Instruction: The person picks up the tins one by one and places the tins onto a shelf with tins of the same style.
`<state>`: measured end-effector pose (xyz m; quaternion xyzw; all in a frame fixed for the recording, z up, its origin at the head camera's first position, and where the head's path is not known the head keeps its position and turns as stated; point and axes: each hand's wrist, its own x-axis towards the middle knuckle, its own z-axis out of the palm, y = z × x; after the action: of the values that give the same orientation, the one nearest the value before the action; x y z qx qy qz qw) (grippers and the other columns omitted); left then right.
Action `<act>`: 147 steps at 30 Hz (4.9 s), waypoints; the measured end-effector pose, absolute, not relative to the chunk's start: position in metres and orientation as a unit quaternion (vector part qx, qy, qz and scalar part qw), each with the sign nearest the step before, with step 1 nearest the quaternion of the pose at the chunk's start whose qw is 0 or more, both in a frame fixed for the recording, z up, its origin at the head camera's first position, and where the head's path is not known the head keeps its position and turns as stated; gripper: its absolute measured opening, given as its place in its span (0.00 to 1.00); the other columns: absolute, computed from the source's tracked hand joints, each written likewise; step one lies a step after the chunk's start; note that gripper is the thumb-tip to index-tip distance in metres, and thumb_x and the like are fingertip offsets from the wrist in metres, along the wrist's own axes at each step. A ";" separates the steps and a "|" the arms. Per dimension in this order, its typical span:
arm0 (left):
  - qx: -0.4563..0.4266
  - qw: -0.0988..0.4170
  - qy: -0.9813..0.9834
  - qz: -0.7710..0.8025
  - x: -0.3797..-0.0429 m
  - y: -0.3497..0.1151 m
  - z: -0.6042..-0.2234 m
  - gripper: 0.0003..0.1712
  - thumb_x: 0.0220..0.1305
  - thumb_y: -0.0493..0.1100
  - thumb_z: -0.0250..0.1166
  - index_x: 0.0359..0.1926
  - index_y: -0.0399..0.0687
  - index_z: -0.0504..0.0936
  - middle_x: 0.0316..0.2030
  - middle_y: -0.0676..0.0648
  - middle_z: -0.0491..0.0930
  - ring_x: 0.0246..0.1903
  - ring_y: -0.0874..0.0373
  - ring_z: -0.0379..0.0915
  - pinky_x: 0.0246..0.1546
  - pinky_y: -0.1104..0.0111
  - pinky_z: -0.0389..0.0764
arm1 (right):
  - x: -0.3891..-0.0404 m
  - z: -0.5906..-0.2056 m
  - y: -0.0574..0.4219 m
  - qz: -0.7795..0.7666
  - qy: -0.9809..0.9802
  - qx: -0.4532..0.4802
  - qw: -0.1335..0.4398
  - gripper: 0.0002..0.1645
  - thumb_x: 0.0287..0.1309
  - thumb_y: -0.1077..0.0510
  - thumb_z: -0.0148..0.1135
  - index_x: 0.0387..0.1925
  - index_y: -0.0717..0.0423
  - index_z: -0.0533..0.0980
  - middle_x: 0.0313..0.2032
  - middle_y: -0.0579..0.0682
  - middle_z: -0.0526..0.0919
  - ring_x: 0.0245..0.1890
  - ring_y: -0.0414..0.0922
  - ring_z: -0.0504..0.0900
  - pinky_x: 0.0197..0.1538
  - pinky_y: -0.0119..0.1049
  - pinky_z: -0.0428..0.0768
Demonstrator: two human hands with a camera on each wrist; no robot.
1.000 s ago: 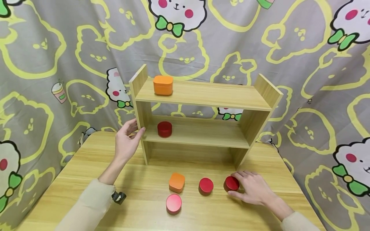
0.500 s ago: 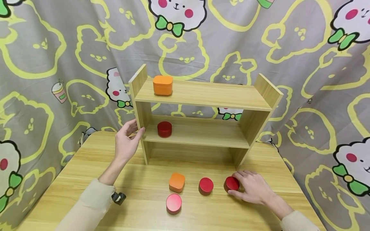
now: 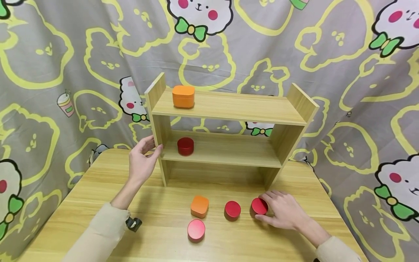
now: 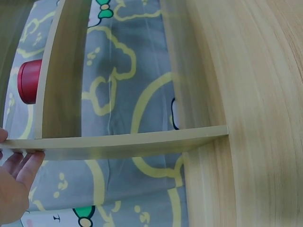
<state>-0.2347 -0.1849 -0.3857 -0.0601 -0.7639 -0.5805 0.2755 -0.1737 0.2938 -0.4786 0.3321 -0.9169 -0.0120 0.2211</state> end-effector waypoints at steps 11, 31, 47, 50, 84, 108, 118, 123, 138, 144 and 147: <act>-0.059 0.275 -0.766 -0.577 -0.233 -0.185 -0.384 0.21 0.69 0.35 0.70 0.62 0.39 0.83 0.52 0.34 0.88 0.44 0.82 0.79 0.39 0.88 0.84 | -0.176 -0.458 0.274 -0.004 -0.904 0.352 0.243 0.33 0.46 0.26 0.76 0.42 0.45 0.83 0.34 0.40 0.86 0.34 0.39 0.83 0.35 0.35 0.85; -0.070 0.291 -0.763 -0.572 -0.237 -0.188 -0.386 0.21 0.68 0.34 0.71 0.61 0.38 0.83 0.51 0.33 0.89 0.43 0.81 0.79 0.38 0.88 0.83 | -0.190 -0.411 0.230 0.012 -0.881 0.379 0.285 0.37 0.48 0.25 0.72 0.46 0.48 0.84 0.39 0.44 0.90 0.39 0.45 0.88 0.40 0.41 0.89; -0.065 0.286 -0.764 -0.574 -0.235 -0.187 -0.387 0.22 0.67 0.33 0.71 0.61 0.38 0.83 0.52 0.33 0.88 0.42 0.82 0.79 0.39 0.88 0.84 | -0.195 -0.377 0.199 0.016 -0.860 0.410 0.304 0.38 0.52 0.24 0.71 0.48 0.50 0.84 0.42 0.44 0.90 0.42 0.46 0.89 0.42 0.41 0.90; -0.065 0.287 -0.764 -0.574 -0.234 -0.187 -0.388 0.22 0.67 0.33 0.71 0.61 0.38 0.83 0.51 0.33 0.88 0.42 0.82 0.79 0.38 0.88 0.84 | -0.198 -0.371 0.191 0.021 -0.860 0.410 0.302 0.38 0.51 0.25 0.72 0.49 0.50 0.84 0.42 0.44 0.90 0.42 0.46 0.88 0.44 0.42 0.90; -0.071 0.288 -0.755 -0.584 -0.238 -0.184 -0.389 0.21 0.67 0.30 0.69 0.61 0.36 0.82 0.52 0.32 0.88 0.42 0.81 0.80 0.38 0.87 0.85 | -0.263 -0.339 0.136 0.031 -0.892 0.364 0.264 0.36 0.56 0.23 0.66 0.49 0.46 0.82 0.36 0.42 0.87 0.35 0.43 0.85 0.27 0.35 0.80; -0.062 0.295 -0.756 -0.581 -0.238 -0.182 -0.390 0.20 0.68 0.31 0.69 0.60 0.39 0.83 0.53 0.33 0.88 0.42 0.80 0.80 0.40 0.86 0.85 | -0.291 -0.338 0.121 0.029 -0.921 0.342 0.186 0.41 0.59 0.21 0.62 0.57 0.47 0.82 0.48 0.46 0.88 0.44 0.45 0.86 0.40 0.41 0.85; -0.062 0.299 -0.759 -0.574 -0.239 -0.182 -0.392 0.20 0.68 0.31 0.69 0.60 0.38 0.83 0.52 0.32 0.87 0.42 0.80 0.80 0.39 0.85 0.86 | -0.297 -0.342 0.119 0.032 -0.929 0.325 0.175 0.42 0.60 0.19 0.58 0.58 0.46 0.82 0.49 0.46 0.87 0.47 0.46 0.86 0.43 0.43 0.86; -0.062 0.299 -0.757 -0.578 -0.240 -0.183 -0.392 0.20 0.67 0.31 0.69 0.60 0.39 0.84 0.52 0.32 0.88 0.42 0.80 0.81 0.39 0.86 0.86 | -0.298 -0.343 0.117 0.032 -0.929 0.324 0.174 0.43 0.61 0.19 0.58 0.60 0.45 0.81 0.51 0.46 0.87 0.51 0.48 0.86 0.46 0.45 0.87; -0.065 0.295 -0.751 -0.587 -0.238 -0.182 -0.391 0.21 0.67 0.30 0.69 0.61 0.38 0.83 0.53 0.33 0.88 0.42 0.80 0.80 0.39 0.87 0.85 | -0.300 -0.344 0.116 0.030 -0.925 0.334 0.179 0.42 0.63 0.19 0.56 0.62 0.44 0.81 0.54 0.47 0.87 0.55 0.50 0.86 0.48 0.47 0.88; -0.069 0.299 -0.750 -0.587 -0.238 -0.181 -0.391 0.21 0.67 0.30 0.69 0.60 0.38 0.83 0.52 0.34 0.88 0.42 0.80 0.81 0.39 0.87 0.85 | -0.296 -0.349 0.125 0.033 -0.916 0.344 0.206 0.44 0.62 0.20 0.59 0.65 0.44 0.79 0.63 0.50 0.84 0.63 0.54 0.84 0.57 0.52 0.89; -0.068 0.299 -0.749 -0.587 -0.238 -0.181 -0.391 0.21 0.67 0.30 0.69 0.60 0.37 0.83 0.52 0.34 0.88 0.42 0.80 0.81 0.39 0.87 0.85 | -0.291 -0.352 0.131 0.027 -0.916 0.340 0.210 0.46 0.62 0.20 0.58 0.68 0.45 0.77 0.64 0.52 0.83 0.63 0.56 0.85 0.57 0.54 0.89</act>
<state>-0.2381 -0.1814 -0.3909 -0.0682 -0.7491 -0.5869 0.2994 -0.2909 0.1308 -0.3518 0.3401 -0.9161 0.0271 0.2105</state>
